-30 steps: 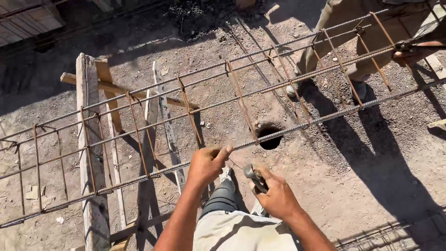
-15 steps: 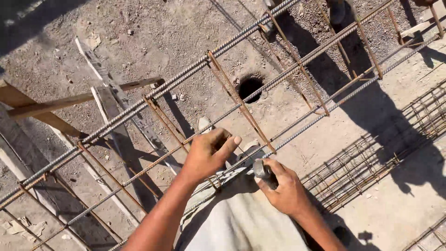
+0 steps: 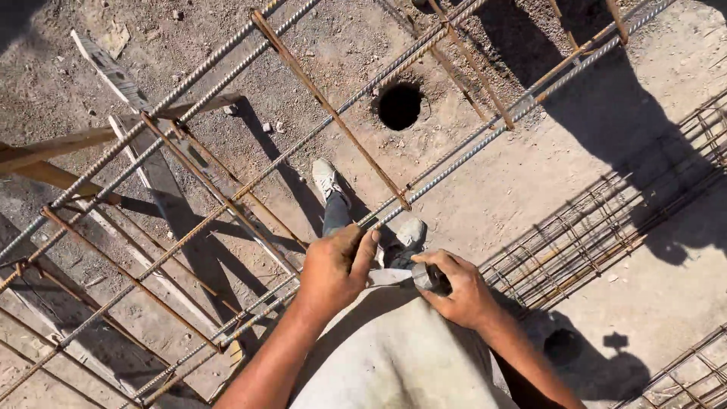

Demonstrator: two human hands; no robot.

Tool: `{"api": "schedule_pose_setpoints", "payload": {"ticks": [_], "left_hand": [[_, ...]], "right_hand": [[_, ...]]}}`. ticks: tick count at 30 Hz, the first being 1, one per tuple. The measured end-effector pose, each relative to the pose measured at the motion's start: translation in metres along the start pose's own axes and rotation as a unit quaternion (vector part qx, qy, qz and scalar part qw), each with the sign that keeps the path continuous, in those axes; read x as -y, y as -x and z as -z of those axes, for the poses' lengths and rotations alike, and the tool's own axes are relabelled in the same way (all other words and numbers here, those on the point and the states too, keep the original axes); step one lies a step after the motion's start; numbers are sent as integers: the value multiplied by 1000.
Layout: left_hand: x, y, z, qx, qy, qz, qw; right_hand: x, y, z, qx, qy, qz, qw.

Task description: The person uses pliers to twist wire ties around the intersections of a rebar grid. They repeatedly loop the wire, grip it with the pliers, and twist it to secure the steel bars together. The person moves along the grid, working on different joints to fasten the structure.

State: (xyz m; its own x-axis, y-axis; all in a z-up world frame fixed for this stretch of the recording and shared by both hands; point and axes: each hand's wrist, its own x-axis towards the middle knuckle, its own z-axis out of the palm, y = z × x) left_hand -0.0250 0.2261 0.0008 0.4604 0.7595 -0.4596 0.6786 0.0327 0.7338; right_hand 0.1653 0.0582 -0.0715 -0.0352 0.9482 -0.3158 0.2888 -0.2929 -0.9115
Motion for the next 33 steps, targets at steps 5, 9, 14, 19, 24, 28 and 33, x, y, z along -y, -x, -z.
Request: {"api": "schedule_pose_setpoints", "payload": {"ticks": [5, 9, 14, 19, 24, 28, 33], "left_hand": [[2, 47, -70, -34, -94, 61, 993], [45, 81, -117, -66, -128, 105, 984], [51, 91, -139, -69, -60, 201, 975], [62, 95, -146, -66, -13, 236, 969], [51, 97, -154, -86, -12, 231, 969], [61, 87, -159, -95, -31, 217, 971], [80, 81, -161, -116, -28, 248, 961]], "right_hand": [[-56, 38, -6, 65, -16, -62, 996], [-99, 65, -24, 58, -134, 21, 989], [-125, 73, -34, 43, -44, 73, 995], [-126, 77, -32, -2, 1, 127, 992], [-136, 72, -31, 14, -14, 93, 995], [-156, 56, -44, 11, -20, 108, 994], [-172, 42, -59, 57, -4, 84, 995]]}}
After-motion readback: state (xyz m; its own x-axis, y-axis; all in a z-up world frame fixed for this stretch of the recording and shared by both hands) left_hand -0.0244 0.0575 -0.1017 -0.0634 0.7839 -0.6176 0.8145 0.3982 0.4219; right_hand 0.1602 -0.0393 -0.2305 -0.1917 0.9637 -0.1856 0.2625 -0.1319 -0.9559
